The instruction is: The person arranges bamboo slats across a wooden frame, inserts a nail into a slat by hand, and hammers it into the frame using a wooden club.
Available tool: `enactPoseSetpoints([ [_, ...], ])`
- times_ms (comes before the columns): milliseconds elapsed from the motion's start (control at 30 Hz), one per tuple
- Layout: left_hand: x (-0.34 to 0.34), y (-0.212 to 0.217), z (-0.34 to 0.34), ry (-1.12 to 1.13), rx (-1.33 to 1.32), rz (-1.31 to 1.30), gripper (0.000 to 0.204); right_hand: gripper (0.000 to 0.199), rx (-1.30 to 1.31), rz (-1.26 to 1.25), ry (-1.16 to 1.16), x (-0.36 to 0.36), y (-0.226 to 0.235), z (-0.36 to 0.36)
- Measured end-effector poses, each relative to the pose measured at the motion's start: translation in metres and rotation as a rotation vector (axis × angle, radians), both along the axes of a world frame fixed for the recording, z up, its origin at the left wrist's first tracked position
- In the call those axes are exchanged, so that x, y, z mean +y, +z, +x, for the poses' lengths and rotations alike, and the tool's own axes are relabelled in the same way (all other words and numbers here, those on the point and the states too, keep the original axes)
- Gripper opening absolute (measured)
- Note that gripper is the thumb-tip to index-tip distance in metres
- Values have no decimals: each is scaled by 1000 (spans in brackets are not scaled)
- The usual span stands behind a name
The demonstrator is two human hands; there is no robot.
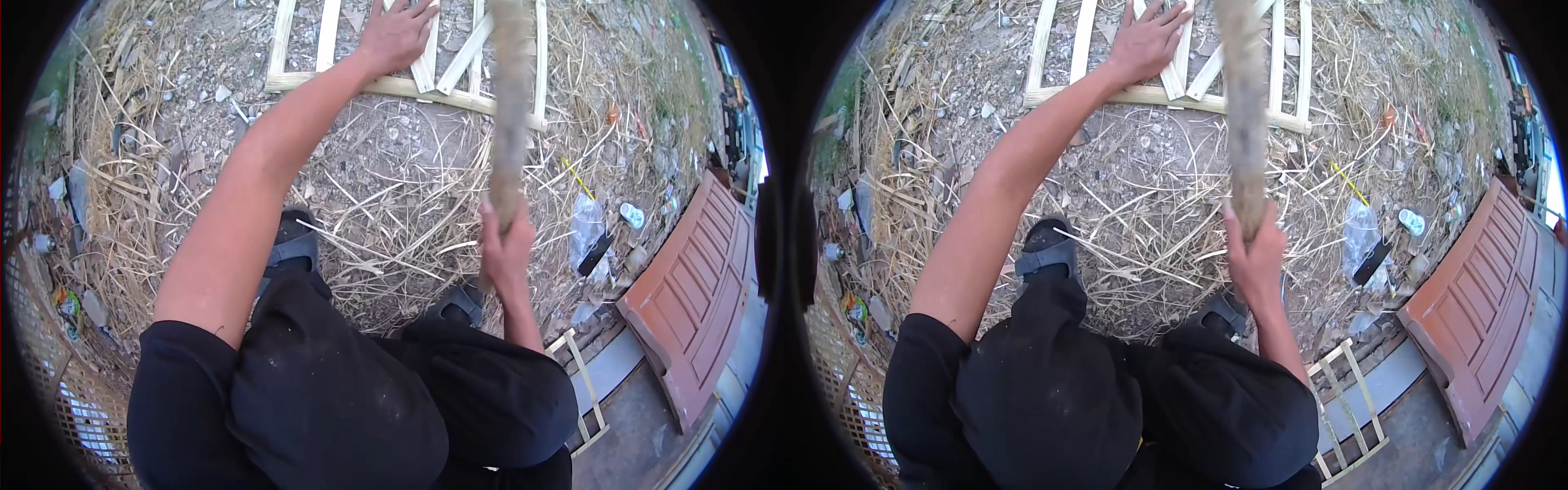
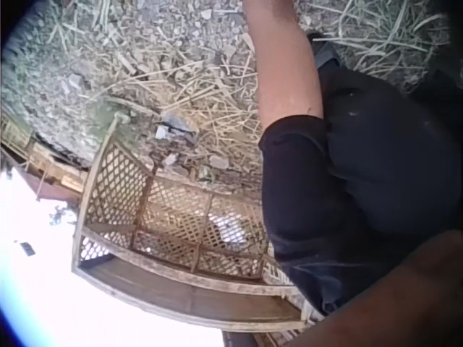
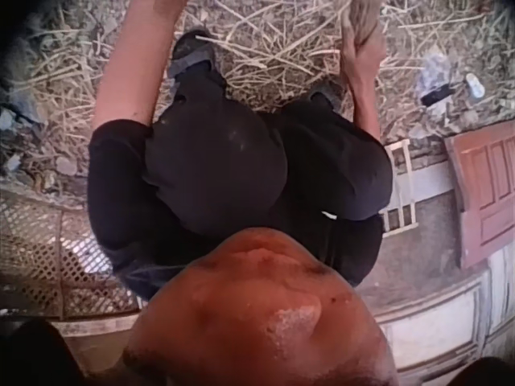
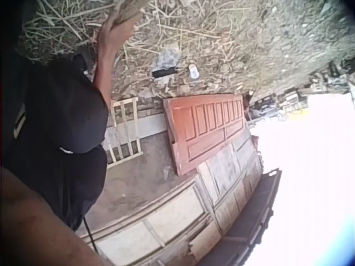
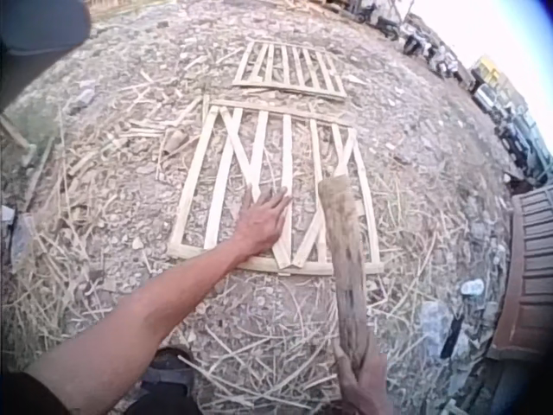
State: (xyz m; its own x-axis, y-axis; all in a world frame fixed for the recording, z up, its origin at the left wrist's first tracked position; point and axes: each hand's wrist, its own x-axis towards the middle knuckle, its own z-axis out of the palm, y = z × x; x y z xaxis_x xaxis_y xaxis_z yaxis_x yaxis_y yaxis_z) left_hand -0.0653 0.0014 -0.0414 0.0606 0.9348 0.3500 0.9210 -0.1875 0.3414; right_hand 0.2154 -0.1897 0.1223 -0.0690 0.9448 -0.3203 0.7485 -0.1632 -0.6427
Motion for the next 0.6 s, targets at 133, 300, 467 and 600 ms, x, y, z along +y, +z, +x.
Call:
enactPoseSetpoints([
  [133, 19, 15, 22, -24, -130, 38, 48, 31, 141, 410, 146, -16, 0, 27],
  [300, 14, -8, 8, -3, -20, -14, 51, 35, -407, 71, 301, -3, -20, 11],
  [467, 14, 12, 17, -17, -42, -39, 51, 27, 290, 402, 58, -8, 29, 19],
  [600, 16, 6, 20, -13, -68, 9, 51, 32, -405, -11, 246, -26, -33, 30],
])
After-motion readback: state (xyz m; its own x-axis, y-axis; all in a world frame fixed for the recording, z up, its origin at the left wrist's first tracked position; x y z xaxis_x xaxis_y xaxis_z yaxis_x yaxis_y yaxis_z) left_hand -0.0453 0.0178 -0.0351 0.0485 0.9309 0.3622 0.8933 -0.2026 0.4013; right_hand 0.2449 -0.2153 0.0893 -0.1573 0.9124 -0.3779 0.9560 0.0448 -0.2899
